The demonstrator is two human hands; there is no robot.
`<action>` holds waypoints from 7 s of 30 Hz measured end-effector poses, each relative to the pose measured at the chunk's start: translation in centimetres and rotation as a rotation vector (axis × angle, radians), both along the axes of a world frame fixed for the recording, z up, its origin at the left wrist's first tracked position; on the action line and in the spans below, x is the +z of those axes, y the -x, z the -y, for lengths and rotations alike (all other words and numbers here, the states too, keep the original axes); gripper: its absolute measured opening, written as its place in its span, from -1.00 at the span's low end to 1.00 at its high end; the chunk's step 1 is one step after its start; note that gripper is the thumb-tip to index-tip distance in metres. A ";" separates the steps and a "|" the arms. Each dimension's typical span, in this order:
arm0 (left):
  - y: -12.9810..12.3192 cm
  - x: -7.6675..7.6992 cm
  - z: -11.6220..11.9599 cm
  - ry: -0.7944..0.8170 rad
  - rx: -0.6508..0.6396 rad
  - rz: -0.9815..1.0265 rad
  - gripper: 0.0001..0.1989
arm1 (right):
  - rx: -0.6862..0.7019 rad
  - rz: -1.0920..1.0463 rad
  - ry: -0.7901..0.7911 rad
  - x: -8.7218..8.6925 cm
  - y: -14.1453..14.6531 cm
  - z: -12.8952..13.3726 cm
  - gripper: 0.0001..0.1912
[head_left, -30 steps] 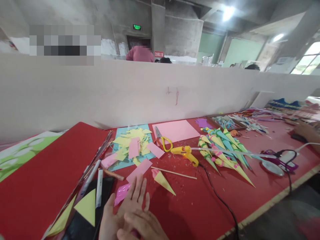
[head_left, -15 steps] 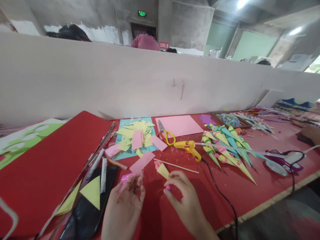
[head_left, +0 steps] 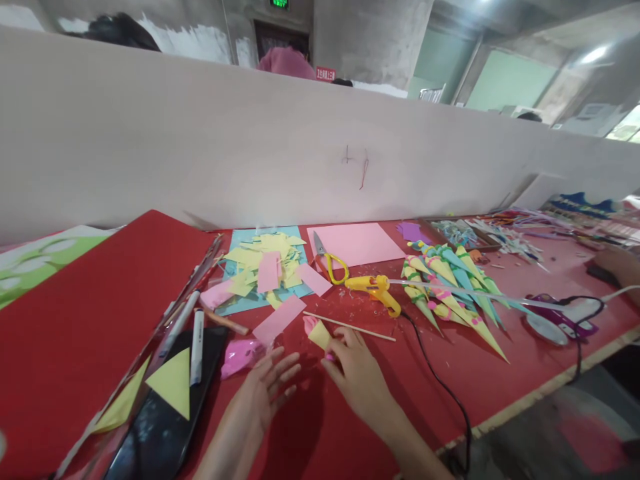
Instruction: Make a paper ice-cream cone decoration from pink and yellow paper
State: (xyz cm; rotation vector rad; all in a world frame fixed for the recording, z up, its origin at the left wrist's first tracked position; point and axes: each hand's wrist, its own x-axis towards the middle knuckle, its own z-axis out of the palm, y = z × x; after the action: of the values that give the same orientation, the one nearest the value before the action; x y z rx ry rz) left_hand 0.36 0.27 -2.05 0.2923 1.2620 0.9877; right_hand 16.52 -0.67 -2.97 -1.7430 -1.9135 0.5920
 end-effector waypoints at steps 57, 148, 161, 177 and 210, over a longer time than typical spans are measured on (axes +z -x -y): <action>-2.2 1.4 -0.9 -0.715 -0.610 -0.541 -0.64 | -0.015 -0.878 -0.194 2.1 -0.5 -1.9 -0.76; -1.7 -0.4 -1.0 -0.920 -0.673 -0.674 -0.68 | 0.219 -0.558 -0.329 2.0 -0.4 -1.0 -0.73; -1.8 -1.2 -1.0 -0.857 -0.593 -0.584 -0.83 | 0.298 -0.496 -0.271 1.6 -0.6 -0.6 -0.55; -1.6 -1.0 -1.2 -0.839 -0.568 -0.602 -0.89 | 0.328 -0.466 -0.227 1.3 -0.6 -0.3 -0.45; -1.2 -1.0 -1.1 -0.861 -0.524 -0.603 -0.45 | 0.277 -0.539 -0.183 0.9 -0.5 -0.2 -0.34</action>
State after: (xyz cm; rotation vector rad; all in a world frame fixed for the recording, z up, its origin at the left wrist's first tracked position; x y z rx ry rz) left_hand 1.57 1.41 -3.08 1.6006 1.1116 0.9555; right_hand 16.98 -0.46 -2.11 -1.0706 -1.7546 0.8547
